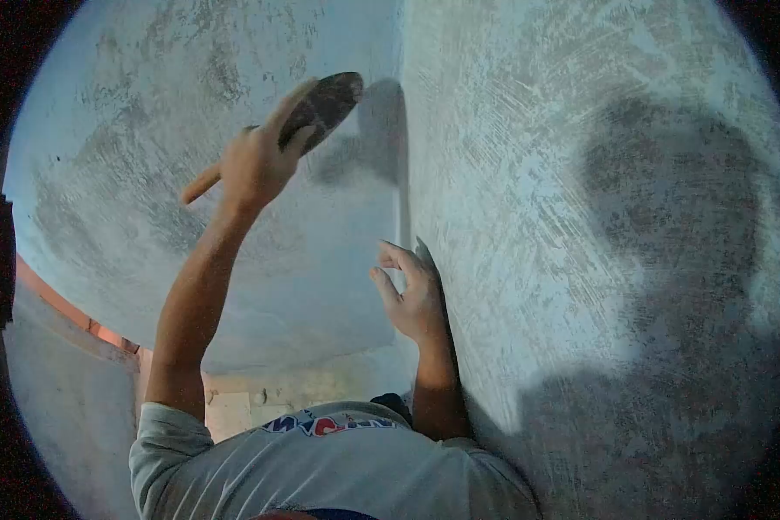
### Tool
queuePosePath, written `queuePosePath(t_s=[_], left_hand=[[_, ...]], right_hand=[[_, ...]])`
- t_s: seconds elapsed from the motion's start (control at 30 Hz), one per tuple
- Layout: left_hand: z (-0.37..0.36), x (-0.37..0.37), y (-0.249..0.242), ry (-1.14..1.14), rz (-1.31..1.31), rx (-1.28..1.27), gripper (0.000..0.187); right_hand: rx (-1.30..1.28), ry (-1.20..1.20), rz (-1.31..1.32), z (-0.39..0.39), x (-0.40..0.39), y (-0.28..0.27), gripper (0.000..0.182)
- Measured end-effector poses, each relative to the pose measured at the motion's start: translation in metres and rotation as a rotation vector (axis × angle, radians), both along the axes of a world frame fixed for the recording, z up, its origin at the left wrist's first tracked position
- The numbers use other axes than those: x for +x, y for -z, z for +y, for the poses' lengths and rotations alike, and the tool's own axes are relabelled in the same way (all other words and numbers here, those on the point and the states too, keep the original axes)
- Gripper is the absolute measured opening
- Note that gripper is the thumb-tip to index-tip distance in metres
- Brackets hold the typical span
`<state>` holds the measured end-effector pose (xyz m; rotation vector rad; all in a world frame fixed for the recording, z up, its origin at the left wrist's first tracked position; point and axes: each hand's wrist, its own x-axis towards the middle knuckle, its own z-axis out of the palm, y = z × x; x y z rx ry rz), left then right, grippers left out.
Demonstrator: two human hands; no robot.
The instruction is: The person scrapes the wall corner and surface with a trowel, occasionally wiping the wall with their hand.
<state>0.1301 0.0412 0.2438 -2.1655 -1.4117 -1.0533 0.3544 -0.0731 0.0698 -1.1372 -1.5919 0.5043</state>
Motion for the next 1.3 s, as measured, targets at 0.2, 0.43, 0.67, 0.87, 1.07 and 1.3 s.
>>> queuePosePath(t_s=[0.2, 0.43, 0.67, 0.87, 1.07, 1.3], left_hand=[[-0.012, -0.071, 0.012, 0.079, -0.192, 0.257, 0.067], [0.013, 0.028, 0.010, 0.002, 0.016, 0.038, 0.066], [-0.014, -0.058, 0.021, 0.053, -0.214, 0.149, 0.067], [0.019, 0.024, 0.017, 0.022, -0.084, 0.117, 0.068], [0.007, -0.003, 0.016, 0.010, -0.094, 0.127, 0.064], [-0.014, -0.035, -0.001, 0.016, -0.209, 0.166, 0.064]], right_hand=[[-0.019, -0.012, 0.069, 0.007, -0.004, 0.007, 0.044], [-0.002, -0.040, 0.082, 0.011, -0.002, 0.009, 0.044], [0.000, -0.039, 0.077, 0.005, -0.002, 0.010, 0.042], [-0.021, -0.049, 0.096, 0.004, -0.003, 0.005, 0.040], [-0.032, -0.056, 0.080, 0.004, 0.000, 0.010, 0.043], [-0.055, -0.053, 0.093, 0.014, -0.002, 0.017, 0.043]])
